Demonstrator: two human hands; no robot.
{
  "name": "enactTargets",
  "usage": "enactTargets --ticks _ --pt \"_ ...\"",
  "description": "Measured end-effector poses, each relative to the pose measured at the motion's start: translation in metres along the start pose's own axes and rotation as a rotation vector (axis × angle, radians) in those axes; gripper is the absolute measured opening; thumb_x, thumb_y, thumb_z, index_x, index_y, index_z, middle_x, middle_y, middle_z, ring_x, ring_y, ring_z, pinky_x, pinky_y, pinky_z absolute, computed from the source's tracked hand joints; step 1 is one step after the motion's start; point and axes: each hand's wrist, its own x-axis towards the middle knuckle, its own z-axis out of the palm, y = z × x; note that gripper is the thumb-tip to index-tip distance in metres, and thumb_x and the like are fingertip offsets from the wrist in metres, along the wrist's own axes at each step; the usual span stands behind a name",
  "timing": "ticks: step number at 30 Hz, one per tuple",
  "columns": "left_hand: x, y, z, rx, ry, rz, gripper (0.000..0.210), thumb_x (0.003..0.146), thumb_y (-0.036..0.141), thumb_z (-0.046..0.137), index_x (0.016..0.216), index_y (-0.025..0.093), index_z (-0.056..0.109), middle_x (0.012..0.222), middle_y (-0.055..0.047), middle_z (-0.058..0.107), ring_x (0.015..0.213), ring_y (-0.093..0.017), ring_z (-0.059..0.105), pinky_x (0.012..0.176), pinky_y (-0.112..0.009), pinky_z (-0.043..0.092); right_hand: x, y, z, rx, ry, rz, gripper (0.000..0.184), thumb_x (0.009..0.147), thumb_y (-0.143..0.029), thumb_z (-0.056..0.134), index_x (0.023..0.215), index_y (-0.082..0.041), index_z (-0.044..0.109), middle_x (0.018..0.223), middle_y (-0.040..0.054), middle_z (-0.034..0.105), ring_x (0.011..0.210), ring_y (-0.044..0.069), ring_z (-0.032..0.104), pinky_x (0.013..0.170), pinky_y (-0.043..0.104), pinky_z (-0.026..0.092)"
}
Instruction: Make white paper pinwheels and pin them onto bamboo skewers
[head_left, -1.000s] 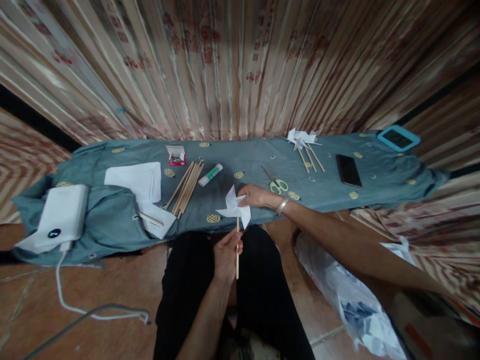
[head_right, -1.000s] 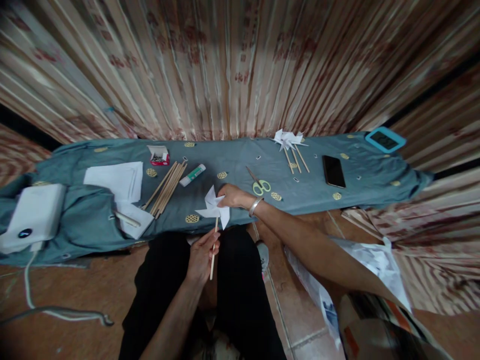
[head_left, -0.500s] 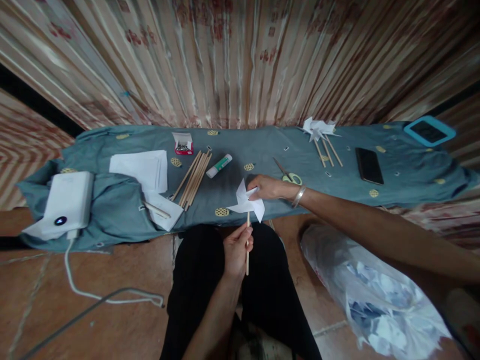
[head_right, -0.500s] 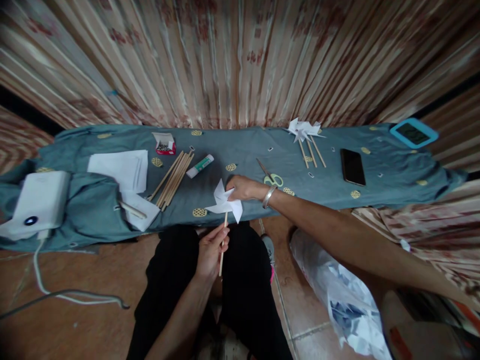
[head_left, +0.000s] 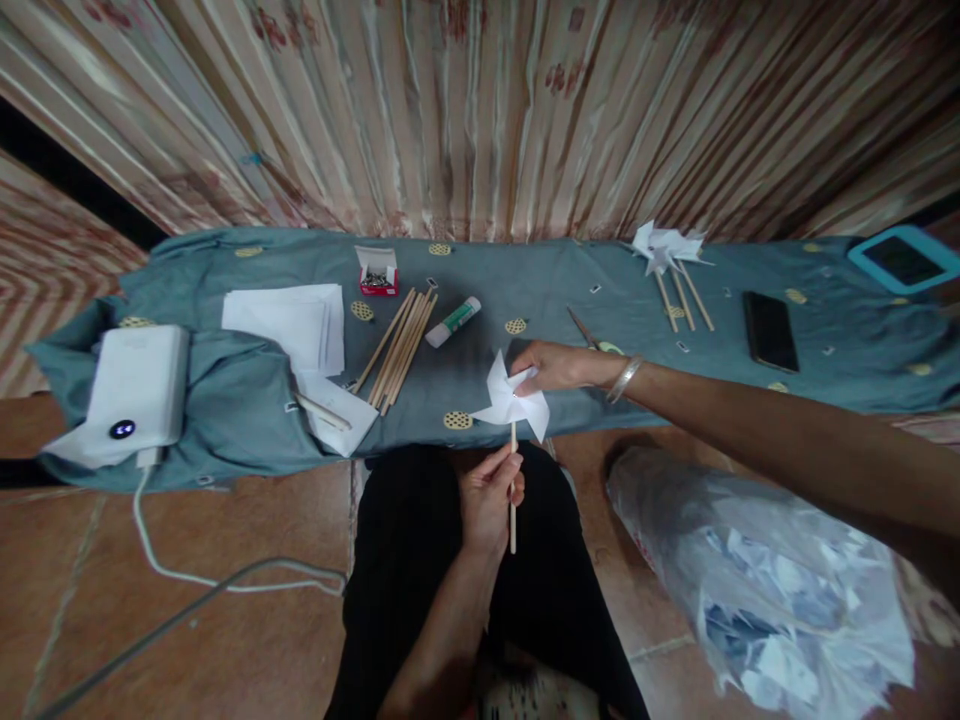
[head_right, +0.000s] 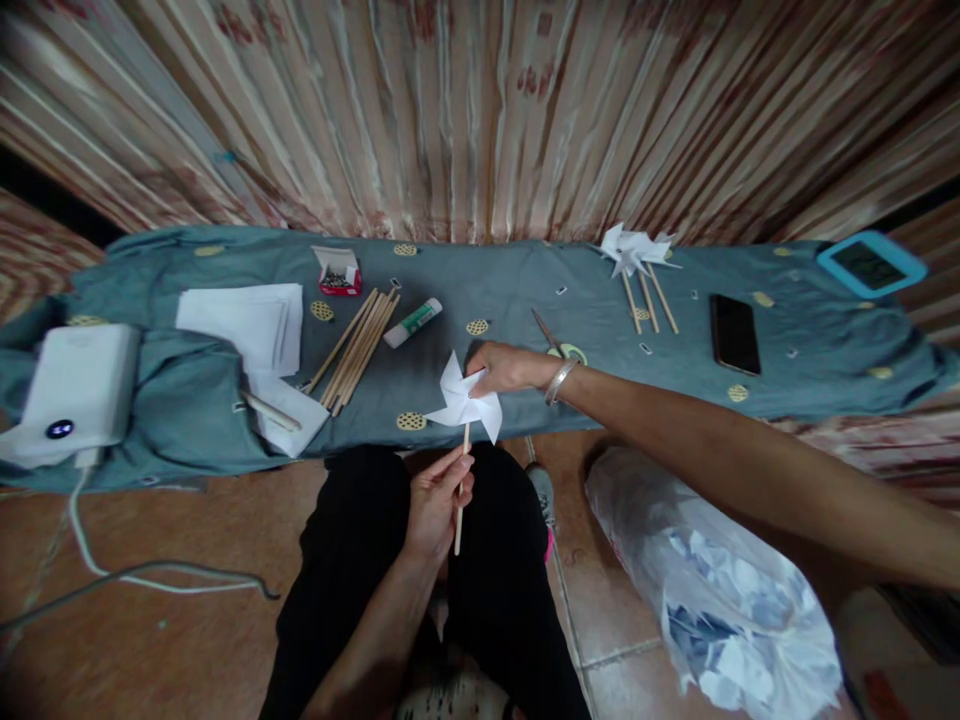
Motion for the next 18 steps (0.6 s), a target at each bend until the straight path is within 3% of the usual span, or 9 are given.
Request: enactTargets --ticks 10,18 --pt "0.002 -0.002 -0.004 0.020 -0.038 0.003 0.040 0.053 0.029 0.089 0.088 0.011 0.079 0.046 0.003 0.055 0.039 -0.003 0.042 0.039 -0.017 0.027 0.000 -0.005 -0.003 0.083 -0.061 0.061 0.030 0.067 -0.041 0.070 0.074 -0.012 0.068 0.065 -0.0006 0.060 0.060 0.011 0.046 0.056 0.024 0.035" --pt "0.003 -0.003 -0.005 0.057 -0.041 0.022 0.036 0.057 0.029 0.087 0.088 0.012 0.080 0.052 0.004 0.053 0.041 -0.003 0.043 0.040 -0.017 0.029 0.001 -0.012 -0.004 0.004 -0.059 0.114 0.031 0.068 -0.041 0.068 0.079 -0.012 0.071 0.068 0.0005 0.062 0.064 0.013 0.049 0.057 0.024 0.036"
